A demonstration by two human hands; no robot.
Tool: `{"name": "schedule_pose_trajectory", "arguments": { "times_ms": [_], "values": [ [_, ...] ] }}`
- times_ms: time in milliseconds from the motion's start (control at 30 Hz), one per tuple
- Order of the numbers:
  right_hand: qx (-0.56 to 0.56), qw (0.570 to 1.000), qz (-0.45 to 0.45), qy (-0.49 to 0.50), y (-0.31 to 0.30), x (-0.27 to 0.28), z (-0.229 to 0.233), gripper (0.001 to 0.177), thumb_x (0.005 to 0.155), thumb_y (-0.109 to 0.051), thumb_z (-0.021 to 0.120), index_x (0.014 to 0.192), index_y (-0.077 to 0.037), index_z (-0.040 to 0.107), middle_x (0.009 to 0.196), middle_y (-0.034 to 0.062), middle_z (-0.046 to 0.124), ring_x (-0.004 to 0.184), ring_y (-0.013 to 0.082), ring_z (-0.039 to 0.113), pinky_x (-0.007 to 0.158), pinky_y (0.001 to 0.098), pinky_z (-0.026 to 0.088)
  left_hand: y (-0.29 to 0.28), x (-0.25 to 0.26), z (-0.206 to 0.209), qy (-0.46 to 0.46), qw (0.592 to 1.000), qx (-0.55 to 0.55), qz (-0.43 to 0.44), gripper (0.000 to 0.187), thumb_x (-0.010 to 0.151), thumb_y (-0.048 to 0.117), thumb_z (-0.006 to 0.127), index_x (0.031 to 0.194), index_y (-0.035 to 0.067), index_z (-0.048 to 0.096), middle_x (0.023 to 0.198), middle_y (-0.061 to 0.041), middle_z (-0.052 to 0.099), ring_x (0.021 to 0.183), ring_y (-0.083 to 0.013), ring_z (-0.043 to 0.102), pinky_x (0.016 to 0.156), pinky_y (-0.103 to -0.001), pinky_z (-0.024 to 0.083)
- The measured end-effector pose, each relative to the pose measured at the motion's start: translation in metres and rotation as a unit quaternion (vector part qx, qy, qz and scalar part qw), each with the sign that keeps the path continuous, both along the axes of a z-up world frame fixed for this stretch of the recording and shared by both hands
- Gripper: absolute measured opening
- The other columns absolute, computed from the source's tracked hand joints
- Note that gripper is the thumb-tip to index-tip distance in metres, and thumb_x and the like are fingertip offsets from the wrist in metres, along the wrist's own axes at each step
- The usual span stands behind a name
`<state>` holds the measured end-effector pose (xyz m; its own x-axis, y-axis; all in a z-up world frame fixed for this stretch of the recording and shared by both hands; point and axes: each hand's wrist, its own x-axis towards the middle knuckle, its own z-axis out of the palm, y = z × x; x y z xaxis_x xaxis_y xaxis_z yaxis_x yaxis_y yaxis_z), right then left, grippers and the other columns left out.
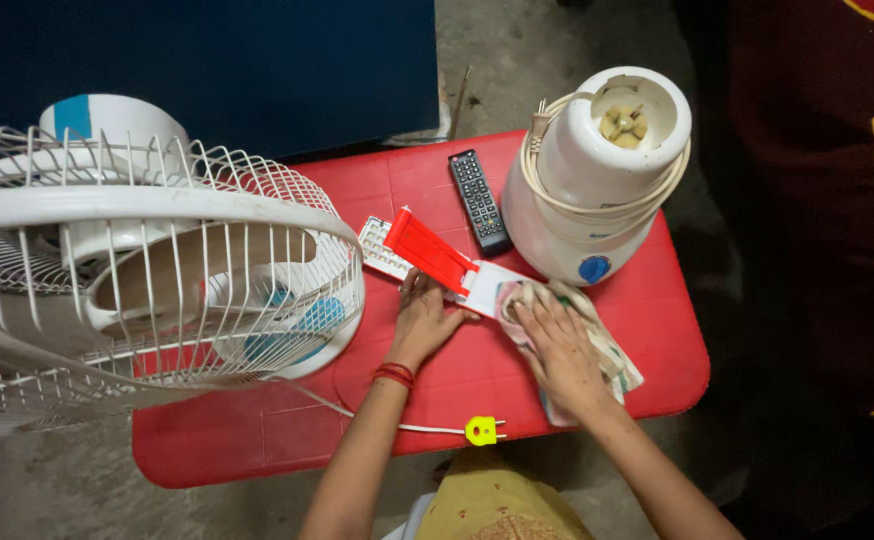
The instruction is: The person wipes a television remote and an emergency LED light with a cloth.
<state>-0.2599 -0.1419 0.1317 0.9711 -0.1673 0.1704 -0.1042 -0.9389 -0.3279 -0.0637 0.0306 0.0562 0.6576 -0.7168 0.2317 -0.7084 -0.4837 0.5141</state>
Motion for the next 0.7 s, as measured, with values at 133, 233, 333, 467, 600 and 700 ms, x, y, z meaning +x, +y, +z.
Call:
{"name": "schedule_pose_trajectory", "arguments": {
  "times_ms": [133,233,333,467,600,700],
  "values": [
    [0.009,1.000,-0.022,-0.004,-0.002,-0.019,0.001,0.069,0.084,-0.019,0.069,0.148,-0.011,0.047,0.153,0.0156,0.045,0.147,0.0349,0.034,0.118,0.0539,0.028,0.001,-0.002,-0.007,-0.004,1.000,-0.009,0.017,0.085,0.072,0.056,0.082,0.132,0.001,0.056,0.141,-0.021,0.055,0.142,-0.0361,0.037,0.122,-0.046,0.022],
    [0.006,0.999,-0.034,-0.005,0.002,-0.020,0.002,0.069,0.082,-0.016,0.068,0.148,-0.009,0.048,0.152,0.0169,0.046,0.146,0.0357,0.036,0.118,0.0539,0.029,0.002,-0.002,-0.006,-0.020,1.000,-0.021,-0.003,0.088,0.076,0.058,0.081,0.135,-0.001,0.054,0.141,-0.021,0.055,0.143,-0.0335,0.042,0.126,-0.047,0.021],
    [0.002,0.999,-0.036,-0.017,0.007,-0.012,0.001,0.067,0.083,-0.014,0.068,0.147,-0.008,0.049,0.152,0.0187,0.047,0.145,0.0373,0.038,0.117,0.0542,0.030,0.000,-0.002,-0.002,-0.026,0.999,-0.011,0.020,0.093,0.070,0.058,0.083,0.135,-0.003,0.053,0.138,-0.024,0.055,0.137,-0.0403,0.039,0.118,-0.046,0.023],
    [-0.001,1.000,-0.003,-0.003,0.006,0.012,-0.001,0.068,0.084,-0.009,0.066,0.149,-0.006,0.048,0.151,0.0191,0.049,0.144,0.0401,0.040,0.118,0.0523,0.032,0.002,-0.002,0.001,-0.012,0.999,-0.037,-0.002,0.090,0.074,0.060,0.081,0.133,-0.002,0.054,0.133,-0.021,0.060,0.136,-0.0337,0.048,0.124,-0.047,0.025],
    [0.061,0.997,0.029,-0.036,0.004,0.041,-0.004,0.064,0.088,-0.010,0.065,0.149,-0.007,0.048,0.151,0.0212,0.048,0.145,0.0400,0.040,0.117,0.0507,0.034,0.003,-0.001,-0.001,-0.039,0.998,-0.048,-0.010,0.084,0.077,0.058,0.081,0.129,-0.003,0.056,0.131,-0.023,0.061,0.134,-0.0374,0.049,0.122,-0.048,0.026],
    [0.085,0.993,0.063,-0.055,0.007,0.060,-0.005,0.067,0.086,-0.010,0.065,0.150,-0.005,0.047,0.152,0.0242,0.046,0.144,0.0413,0.038,0.117,0.0507,0.032,0.003,0.000,0.000,0.001,0.999,-0.041,-0.013,0.077,0.078,0.053,0.080,0.127,-0.002,0.057,0.130,-0.023,0.061,0.134,-0.0371,0.050,0.123,-0.048,0.027]
  ]
}}
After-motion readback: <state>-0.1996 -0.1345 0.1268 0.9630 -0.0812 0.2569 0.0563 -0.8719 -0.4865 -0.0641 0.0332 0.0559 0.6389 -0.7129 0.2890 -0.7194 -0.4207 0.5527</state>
